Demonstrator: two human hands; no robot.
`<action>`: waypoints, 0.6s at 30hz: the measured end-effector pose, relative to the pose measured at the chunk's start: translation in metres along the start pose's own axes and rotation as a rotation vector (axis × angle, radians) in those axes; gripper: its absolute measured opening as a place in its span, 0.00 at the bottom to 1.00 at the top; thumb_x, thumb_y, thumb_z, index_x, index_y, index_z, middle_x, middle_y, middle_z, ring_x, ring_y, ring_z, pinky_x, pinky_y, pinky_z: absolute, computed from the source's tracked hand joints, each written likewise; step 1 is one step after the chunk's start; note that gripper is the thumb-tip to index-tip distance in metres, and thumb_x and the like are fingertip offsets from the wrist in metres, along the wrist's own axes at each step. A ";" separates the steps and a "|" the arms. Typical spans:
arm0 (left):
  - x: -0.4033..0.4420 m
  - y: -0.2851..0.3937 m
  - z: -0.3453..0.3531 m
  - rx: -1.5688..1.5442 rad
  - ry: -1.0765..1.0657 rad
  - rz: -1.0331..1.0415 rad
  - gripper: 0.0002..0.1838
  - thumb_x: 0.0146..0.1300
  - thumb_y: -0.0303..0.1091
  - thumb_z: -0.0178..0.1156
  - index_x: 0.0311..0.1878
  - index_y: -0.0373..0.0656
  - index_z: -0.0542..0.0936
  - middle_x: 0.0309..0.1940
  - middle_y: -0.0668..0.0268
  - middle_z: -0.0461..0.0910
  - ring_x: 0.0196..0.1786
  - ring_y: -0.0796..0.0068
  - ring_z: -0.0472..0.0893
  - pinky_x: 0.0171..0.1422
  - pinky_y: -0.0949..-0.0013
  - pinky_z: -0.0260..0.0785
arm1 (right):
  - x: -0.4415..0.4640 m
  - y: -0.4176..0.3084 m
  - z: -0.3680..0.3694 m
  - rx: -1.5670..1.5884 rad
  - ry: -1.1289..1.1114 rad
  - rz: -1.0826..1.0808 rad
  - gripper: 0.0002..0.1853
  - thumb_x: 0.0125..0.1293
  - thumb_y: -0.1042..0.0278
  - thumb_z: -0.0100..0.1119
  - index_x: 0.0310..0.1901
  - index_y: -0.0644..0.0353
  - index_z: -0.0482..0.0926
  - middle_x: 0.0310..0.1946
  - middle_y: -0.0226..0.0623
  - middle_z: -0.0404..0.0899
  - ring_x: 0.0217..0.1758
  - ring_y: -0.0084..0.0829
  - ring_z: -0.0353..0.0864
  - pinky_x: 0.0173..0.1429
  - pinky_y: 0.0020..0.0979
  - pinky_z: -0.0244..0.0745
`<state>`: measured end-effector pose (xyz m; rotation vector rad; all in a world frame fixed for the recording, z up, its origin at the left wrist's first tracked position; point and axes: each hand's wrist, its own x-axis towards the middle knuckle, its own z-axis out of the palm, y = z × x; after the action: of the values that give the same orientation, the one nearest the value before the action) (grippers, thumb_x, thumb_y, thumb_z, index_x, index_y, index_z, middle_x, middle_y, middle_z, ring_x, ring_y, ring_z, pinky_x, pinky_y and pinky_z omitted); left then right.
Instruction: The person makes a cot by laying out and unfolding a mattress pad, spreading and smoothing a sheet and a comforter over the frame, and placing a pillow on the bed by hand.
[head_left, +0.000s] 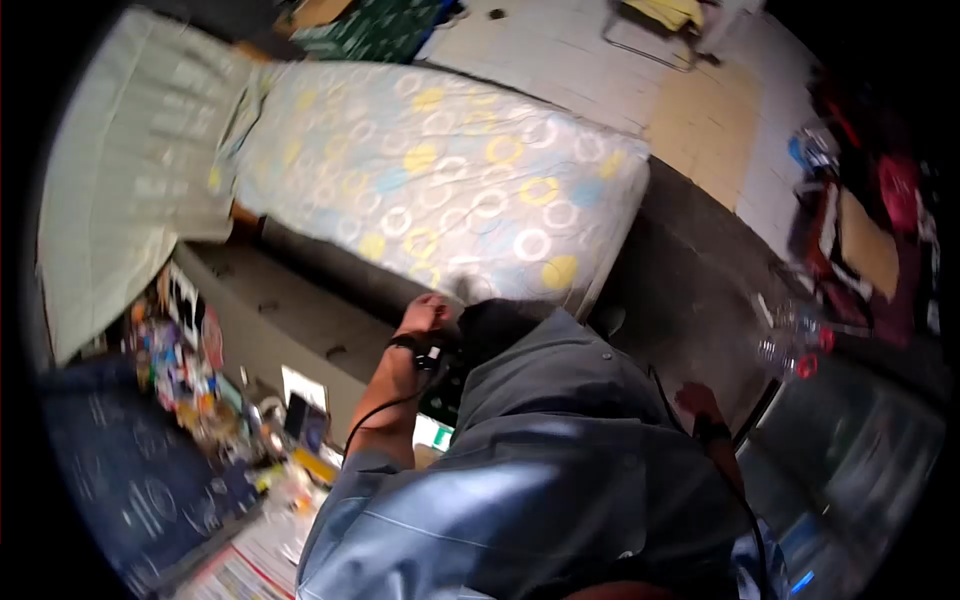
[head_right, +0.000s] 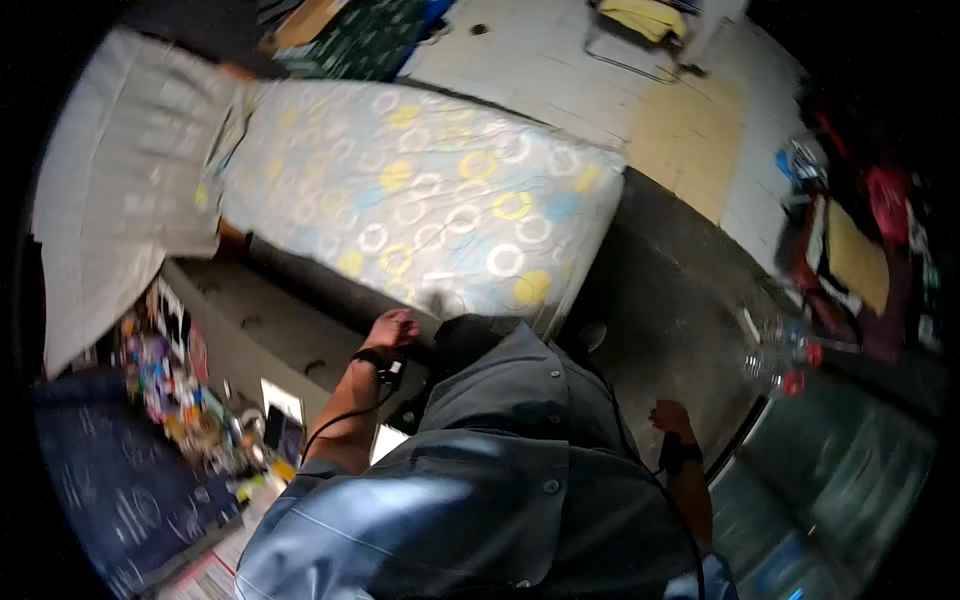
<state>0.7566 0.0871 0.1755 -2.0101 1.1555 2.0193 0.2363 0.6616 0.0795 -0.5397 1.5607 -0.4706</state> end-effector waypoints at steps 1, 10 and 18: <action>-0.027 -0.002 0.026 -0.044 -0.011 -0.023 0.20 0.73 0.44 0.49 0.61 0.42 0.71 0.49 0.63 0.81 0.45 0.70 0.82 0.46 0.65 0.72 | -0.009 -0.014 -0.028 0.026 0.018 0.144 0.13 0.72 0.61 0.43 0.47 0.60 0.73 0.38 0.40 0.74 0.34 0.34 0.68 0.38 0.39 0.68; -0.074 -0.067 0.097 -0.332 0.092 -0.013 0.19 0.72 0.43 0.50 0.58 0.43 0.72 0.44 0.65 0.81 0.43 0.74 0.80 0.46 0.69 0.72 | 0.018 -0.097 -0.171 0.342 0.138 0.384 0.14 0.70 0.55 0.49 0.40 0.58 0.74 0.32 0.36 0.70 0.27 0.27 0.62 0.31 0.34 0.62; -0.021 -0.123 0.138 -0.564 0.124 -0.082 0.17 0.71 0.42 0.51 0.54 0.40 0.73 0.39 0.64 0.81 0.36 0.75 0.80 0.39 0.72 0.74 | 0.087 -0.279 -0.121 0.000 -0.053 0.104 0.16 0.68 0.66 0.56 0.54 0.62 0.74 0.39 0.35 0.80 0.38 0.25 0.79 0.43 0.27 0.76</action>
<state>0.7105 0.2583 0.1204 -2.3971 0.5305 2.4024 0.1281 0.3831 0.1836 -0.4654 1.5296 -0.3740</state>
